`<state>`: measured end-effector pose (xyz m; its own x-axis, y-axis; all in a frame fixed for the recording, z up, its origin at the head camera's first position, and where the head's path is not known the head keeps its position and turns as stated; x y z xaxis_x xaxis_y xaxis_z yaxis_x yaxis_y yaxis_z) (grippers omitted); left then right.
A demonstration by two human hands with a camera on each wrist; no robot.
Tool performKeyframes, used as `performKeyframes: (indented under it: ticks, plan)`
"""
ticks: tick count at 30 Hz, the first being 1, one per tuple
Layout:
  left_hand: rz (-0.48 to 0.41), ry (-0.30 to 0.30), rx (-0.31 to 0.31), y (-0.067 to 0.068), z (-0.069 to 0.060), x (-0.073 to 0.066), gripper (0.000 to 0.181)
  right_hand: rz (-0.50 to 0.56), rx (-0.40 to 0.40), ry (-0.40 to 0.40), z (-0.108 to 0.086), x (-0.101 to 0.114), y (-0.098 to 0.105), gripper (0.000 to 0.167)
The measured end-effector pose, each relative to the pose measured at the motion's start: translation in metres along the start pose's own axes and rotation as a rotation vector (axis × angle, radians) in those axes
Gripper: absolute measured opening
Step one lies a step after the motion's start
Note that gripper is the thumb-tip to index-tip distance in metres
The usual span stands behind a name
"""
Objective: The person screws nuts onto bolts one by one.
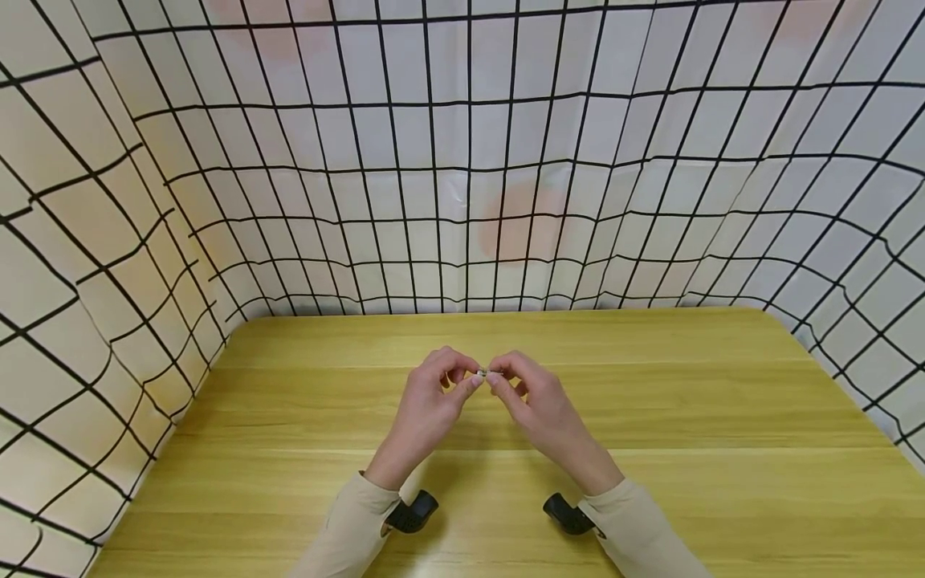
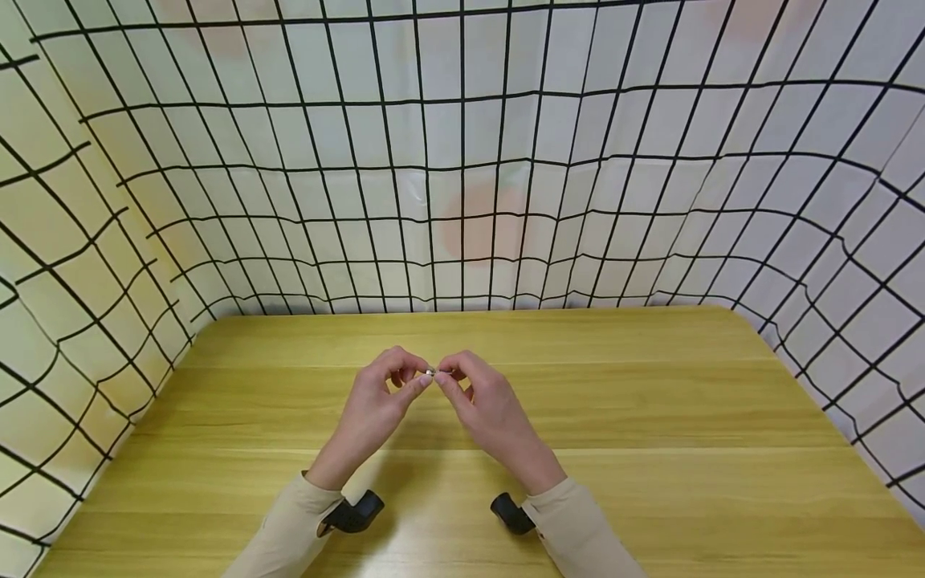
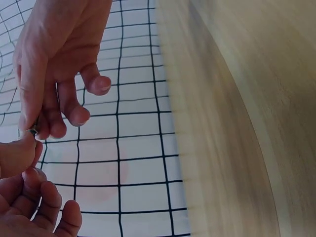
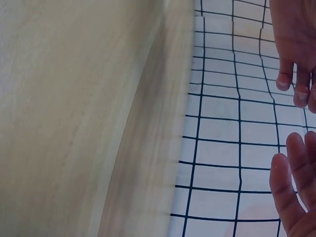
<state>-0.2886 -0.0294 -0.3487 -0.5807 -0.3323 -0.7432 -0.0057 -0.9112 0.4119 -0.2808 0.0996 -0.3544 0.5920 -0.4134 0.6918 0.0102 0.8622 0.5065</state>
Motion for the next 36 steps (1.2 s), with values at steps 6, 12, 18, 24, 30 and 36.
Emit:
performKeyframes:
  ticks: [6,12,18,24,30,36]
  plan:
    - [0.001,-0.012,0.009,-0.0021,-0.0008,-0.0005,0.005,-0.018,-0.001,-0.059,-0.0019,-0.0051,0.0007,0.011]
    - [0.003,-0.010,-0.007,-0.0001,-0.0001,-0.0013,0.004,0.002,-0.015,-0.052,-0.0008,-0.0050,0.0027,0.015]
    - [-0.001,-0.002,-0.018,0.0019,0.0000,0.0000,0.004,0.028,-0.039,0.031,-0.0002,-0.0004,0.0047,0.023]
    - [-0.007,-0.003,-0.008,0.0011,0.0000,0.0006,0.004,-0.002,-0.045,0.064,0.0006,0.0033,0.0046,0.027]
    - [-0.003,-0.005,-0.006,0.0008,0.0002,0.0005,0.004,-0.020,-0.028,0.043,0.0007,0.0028,0.0032,0.023]
    - [-0.005,-0.004,-0.002,0.0009,0.0008,0.0004,0.004,-0.024,0.005,-0.003,0.0009,-0.0015,-0.0010,0.013]
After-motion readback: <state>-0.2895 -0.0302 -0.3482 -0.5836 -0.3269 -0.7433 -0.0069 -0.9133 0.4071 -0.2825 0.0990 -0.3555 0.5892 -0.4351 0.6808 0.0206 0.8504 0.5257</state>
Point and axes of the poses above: each hand's wrist, its own z-axis towards the middle knuckle, its own y-axis out of the back of the hand, x = y × z, the point moved 10 cm from there along z, towards the middle knuckle, and after that the axes turned 4 degrees about -y, right-handed, at the moved point
